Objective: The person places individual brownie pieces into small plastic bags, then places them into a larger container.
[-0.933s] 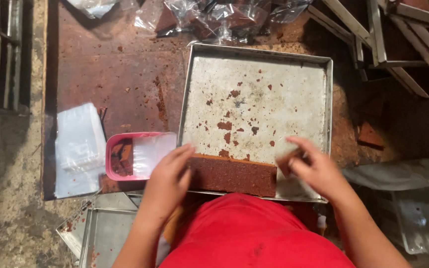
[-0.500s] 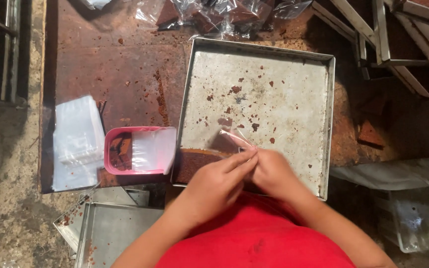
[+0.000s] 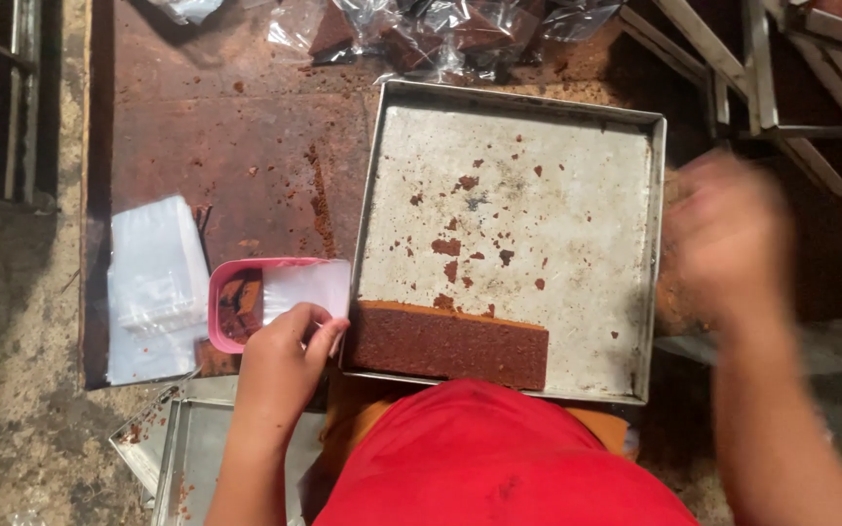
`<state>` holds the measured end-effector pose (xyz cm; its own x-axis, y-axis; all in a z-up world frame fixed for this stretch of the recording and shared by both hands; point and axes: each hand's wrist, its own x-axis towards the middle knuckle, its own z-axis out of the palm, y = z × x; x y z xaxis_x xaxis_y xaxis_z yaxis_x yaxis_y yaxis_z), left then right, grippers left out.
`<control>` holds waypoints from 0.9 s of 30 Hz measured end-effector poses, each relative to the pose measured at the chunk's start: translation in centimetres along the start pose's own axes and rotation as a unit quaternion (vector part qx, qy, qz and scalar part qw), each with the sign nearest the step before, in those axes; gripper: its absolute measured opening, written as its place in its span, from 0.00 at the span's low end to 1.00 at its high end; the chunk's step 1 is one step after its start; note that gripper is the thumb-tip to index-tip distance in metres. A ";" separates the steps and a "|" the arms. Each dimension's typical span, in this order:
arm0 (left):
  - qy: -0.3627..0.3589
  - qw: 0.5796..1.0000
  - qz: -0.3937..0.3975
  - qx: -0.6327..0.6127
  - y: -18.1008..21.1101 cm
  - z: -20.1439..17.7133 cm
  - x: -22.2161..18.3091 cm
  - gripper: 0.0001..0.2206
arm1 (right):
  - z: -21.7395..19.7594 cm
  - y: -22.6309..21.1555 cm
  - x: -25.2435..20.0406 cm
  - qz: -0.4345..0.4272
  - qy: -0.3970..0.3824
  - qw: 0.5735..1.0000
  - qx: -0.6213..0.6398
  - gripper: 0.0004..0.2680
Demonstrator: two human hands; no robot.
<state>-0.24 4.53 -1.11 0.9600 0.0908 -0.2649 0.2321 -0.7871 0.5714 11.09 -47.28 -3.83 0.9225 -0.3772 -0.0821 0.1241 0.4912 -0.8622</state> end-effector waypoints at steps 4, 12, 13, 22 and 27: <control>0.024 0.999 0.002 -0.022 -0.6 -0.2 -0.1 0.09 | 4.3 5.6 -11.5 0.044 -0.310 0.542 -0.780 0.34; 0.074 0.995 0.017 -0.070 0.7 0.6 0.5 0.09 | 2.2 8.4 -18.1 0.113 -0.394 0.695 -0.590 0.14; 0.073 0.992 0.044 -0.097 1.8 0.6 0.4 0.07 | 2.8 8.5 -17.9 0.087 -0.351 0.739 -0.568 0.15; 0.165 0.926 0.326 -0.097 9.6 2.9 0.4 0.22 | 15.9 7.0 -18.3 -0.214 -0.357 0.831 -0.369 0.21; 0.178 0.850 0.495 0.034 11.3 4.2 -1.6 0.16 | 19.0 5.1 -16.7 -0.104 -0.435 0.738 -0.505 0.19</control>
<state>0.24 -7.07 2.56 0.6688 -0.4669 0.5785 -0.7149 -0.6175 0.3281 3.23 -23.53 2.65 0.8617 0.5014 0.0775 0.3655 -0.5076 -0.7803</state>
